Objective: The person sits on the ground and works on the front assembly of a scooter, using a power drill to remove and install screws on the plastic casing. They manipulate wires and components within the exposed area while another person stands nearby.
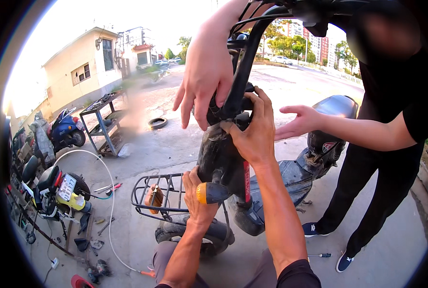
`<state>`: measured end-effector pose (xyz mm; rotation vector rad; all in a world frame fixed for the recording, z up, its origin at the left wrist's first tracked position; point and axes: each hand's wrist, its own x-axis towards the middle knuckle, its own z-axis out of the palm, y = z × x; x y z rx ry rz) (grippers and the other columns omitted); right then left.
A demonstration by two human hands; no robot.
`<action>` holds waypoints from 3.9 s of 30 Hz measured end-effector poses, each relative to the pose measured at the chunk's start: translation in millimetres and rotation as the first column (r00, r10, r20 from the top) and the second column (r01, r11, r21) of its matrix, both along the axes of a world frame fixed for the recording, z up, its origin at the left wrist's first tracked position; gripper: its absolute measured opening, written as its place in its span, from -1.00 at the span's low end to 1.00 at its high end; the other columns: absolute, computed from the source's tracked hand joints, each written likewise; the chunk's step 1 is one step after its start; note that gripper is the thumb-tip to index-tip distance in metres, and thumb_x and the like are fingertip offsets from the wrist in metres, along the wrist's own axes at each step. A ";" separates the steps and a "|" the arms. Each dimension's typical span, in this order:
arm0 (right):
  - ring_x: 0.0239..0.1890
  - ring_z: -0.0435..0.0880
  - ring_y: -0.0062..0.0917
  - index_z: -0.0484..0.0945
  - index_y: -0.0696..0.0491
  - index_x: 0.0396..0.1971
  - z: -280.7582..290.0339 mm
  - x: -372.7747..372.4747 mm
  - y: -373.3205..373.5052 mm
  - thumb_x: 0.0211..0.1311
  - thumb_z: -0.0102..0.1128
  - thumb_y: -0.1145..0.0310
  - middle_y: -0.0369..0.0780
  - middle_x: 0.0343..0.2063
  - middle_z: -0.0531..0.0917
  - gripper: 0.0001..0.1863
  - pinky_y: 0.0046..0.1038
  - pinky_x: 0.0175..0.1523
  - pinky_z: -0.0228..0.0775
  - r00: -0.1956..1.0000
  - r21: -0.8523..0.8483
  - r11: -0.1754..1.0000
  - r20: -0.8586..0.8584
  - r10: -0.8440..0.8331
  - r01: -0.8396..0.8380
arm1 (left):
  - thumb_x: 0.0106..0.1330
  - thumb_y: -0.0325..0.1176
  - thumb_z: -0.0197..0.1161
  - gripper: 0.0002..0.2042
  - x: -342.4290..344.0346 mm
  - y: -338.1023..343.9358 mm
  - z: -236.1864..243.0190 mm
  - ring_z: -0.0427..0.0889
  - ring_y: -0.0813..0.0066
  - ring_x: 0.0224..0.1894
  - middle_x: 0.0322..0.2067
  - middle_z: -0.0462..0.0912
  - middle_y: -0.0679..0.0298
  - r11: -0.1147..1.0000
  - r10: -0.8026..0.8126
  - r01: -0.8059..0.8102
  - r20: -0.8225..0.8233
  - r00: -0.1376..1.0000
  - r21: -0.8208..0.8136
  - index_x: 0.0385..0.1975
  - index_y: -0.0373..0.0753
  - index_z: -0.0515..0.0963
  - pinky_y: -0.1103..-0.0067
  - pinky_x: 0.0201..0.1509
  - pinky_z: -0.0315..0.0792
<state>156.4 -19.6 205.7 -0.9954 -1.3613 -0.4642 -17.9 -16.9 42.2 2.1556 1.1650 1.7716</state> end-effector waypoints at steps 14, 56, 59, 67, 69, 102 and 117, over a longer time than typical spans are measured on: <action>0.09 0.59 -0.10 0.54 0.20 0.09 29.8 1.7 -4.4 -0.09 0.87 0.21 -0.08 0.01 0.49 -0.20 -0.09 0.19 0.54 0.972 -0.096 0.981 0.180 -0.152 0.171 | 0.35 -0.37 0.54 -0.33 -0.4 -2.4 2.5 0.55 -0.34 0.20 0.14 0.52 -0.16 1.000 -0.017 0.017 0.037 0.999 -0.016 0.41 -0.37 0.38 -0.05 0.15 0.60; 0.36 0.53 -0.27 -0.05 0.03 0.72 -123.7 -28.5 0.6 0.19 0.85 0.28 -0.06 0.45 0.30 0.32 -0.24 0.50 0.44 0.592 0.215 0.885 -0.674 0.441 -0.414 | 0.27 -0.57 0.59 -0.29 6.5 6.6 -2.0 0.53 -0.20 0.18 0.12 0.50 -0.13 0.998 0.013 -0.013 -0.005 1.000 0.058 0.40 -0.48 0.39 0.07 0.32 0.48; 0.41 0.50 -0.23 -0.03 0.03 0.72 -121.0 -28.1 7.2 0.16 0.89 0.25 -0.02 0.48 0.23 0.34 -0.20 0.50 0.52 0.547 0.269 0.837 -0.654 0.523 -0.477 | 0.35 -0.58 0.60 -0.35 4.2 7.5 0.2 0.63 -0.04 0.16 0.11 0.52 -0.07 1.000 0.028 -0.028 -0.018 0.999 -0.007 0.37 -0.47 0.40 0.16 0.29 0.55; 0.50 0.56 -0.18 -0.07 0.02 0.78 -125.4 -17.1 10.6 0.07 0.85 0.44 0.03 0.49 0.45 0.41 -0.21 0.60 0.51 0.495 0.273 0.764 -0.627 0.602 -0.585 | 0.49 -0.52 0.56 -0.50 -1.3 15.9 -6.7 0.71 0.34 -0.01 0.01 0.63 0.04 0.999 0.027 -0.025 -0.054 0.998 0.036 0.28 -0.43 0.41 0.43 -0.05 0.71; 0.51 0.56 -0.18 -0.09 0.02 0.78 -127.7 -16.5 11.6 0.05 0.83 0.49 0.04 0.50 0.45 0.42 -0.20 0.61 0.50 0.562 0.215 0.800 -0.611 0.557 -0.560 | 0.52 -0.50 0.54 -0.50 -2.0 17.1 -8.5 0.70 0.35 -0.01 0.02 0.62 0.03 0.998 0.029 -0.025 -0.066 0.997 0.062 0.29 -0.43 0.40 0.43 -0.04 0.71; 0.42 0.64 -0.21 -0.21 -0.02 0.80 -134.2 -0.3 22.7 0.04 0.87 0.47 0.00 0.41 0.58 0.51 -0.23 0.50 0.57 0.591 0.080 0.763 -0.582 0.558 -0.641 | 0.54 -0.34 0.52 -0.45 -0.2 0.0 13.1 0.82 0.03 0.04 0.01 0.79 -0.07 0.958 -0.133 0.154 0.102 0.986 -0.244 0.39 -0.43 0.46 0.24 0.19 0.65; 0.30 0.71 -0.24 -0.44 0.00 0.79 -126.3 -2.0 17.0 0.06 0.83 0.51 0.00 0.31 0.66 0.61 -0.27 0.38 0.64 0.652 -0.078 0.804 -0.633 0.417 -0.590 | 0.54 -0.34 0.51 -0.48 3.0 6.8 7.2 0.85 0.14 -0.04 -0.08 0.84 -0.01 0.968 -0.131 0.166 0.185 0.974 -0.190 0.38 -0.35 0.49 0.30 0.09 0.68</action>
